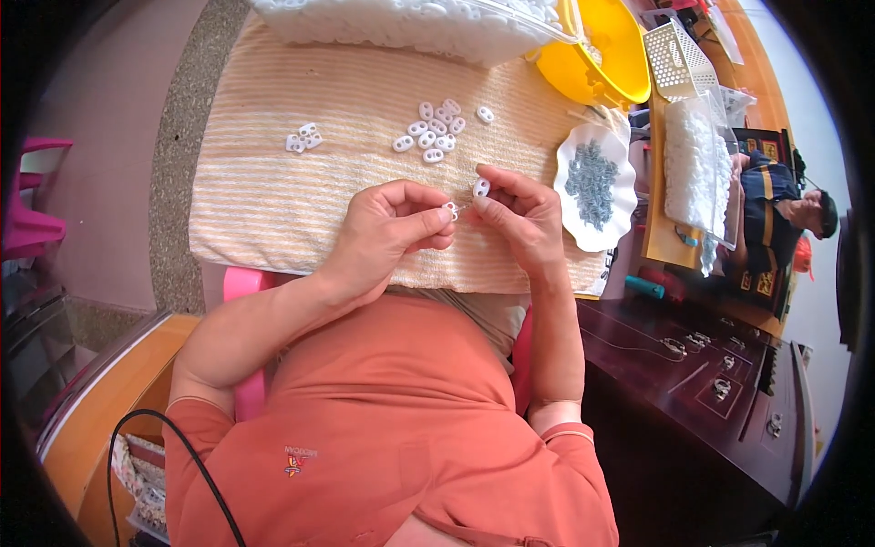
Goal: Manually assembling small white plastic components by inserting small pins.
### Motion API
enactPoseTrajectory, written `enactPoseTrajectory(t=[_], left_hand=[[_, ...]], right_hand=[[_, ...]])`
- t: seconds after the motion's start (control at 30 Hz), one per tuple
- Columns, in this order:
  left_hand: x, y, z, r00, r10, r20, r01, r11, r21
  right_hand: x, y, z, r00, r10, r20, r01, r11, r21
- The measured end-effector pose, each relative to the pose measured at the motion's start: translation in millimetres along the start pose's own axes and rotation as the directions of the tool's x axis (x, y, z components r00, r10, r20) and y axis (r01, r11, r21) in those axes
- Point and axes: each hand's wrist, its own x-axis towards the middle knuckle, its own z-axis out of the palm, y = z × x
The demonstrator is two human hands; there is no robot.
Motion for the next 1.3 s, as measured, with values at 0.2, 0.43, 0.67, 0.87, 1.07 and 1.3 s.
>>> enactPoseTrajectory(t=[0.2,0.43,0.67,0.87,1.07,1.3], left_hand=[[0.2,1.7,0.0,1.0,-0.011,0.003,0.011,1.0,-0.014],[0.5,4.4,-0.8,1.0,-0.017,0.006,0.017,1.0,-0.006],[1.8,3.1,-1.1,1.0,-0.016,0.001,0.016,1.0,-0.005],[1.8,2.9,-0.5,1.0,-0.016,-0.003,0.016,1.0,-0.006],[1.7,2.8,-0.9,1.0,-0.013,-0.003,0.013,1.0,-0.008],[1.4,4.5,1.0,1.0,-0.019,0.001,0.019,1.0,-0.011]], right_hand=[[0.1,2.4,-2.7,0.998,-0.053,-0.027,0.053,0.998,-0.025],[-2.5,2.2,-0.1,0.999,-0.046,-0.013,0.045,0.996,-0.081],[-5.6,-0.5,8.7,0.999,-0.033,-0.019,0.03,0.989,-0.145],[-7.7,0.7,9.9,1.0,-0.008,0.001,0.008,0.999,-0.035],[-8.6,0.4,10.2,0.997,0.017,0.069,-0.02,0.999,0.042],[-10.2,0.4,7.0,0.994,0.04,0.106,-0.047,0.997,0.061]])
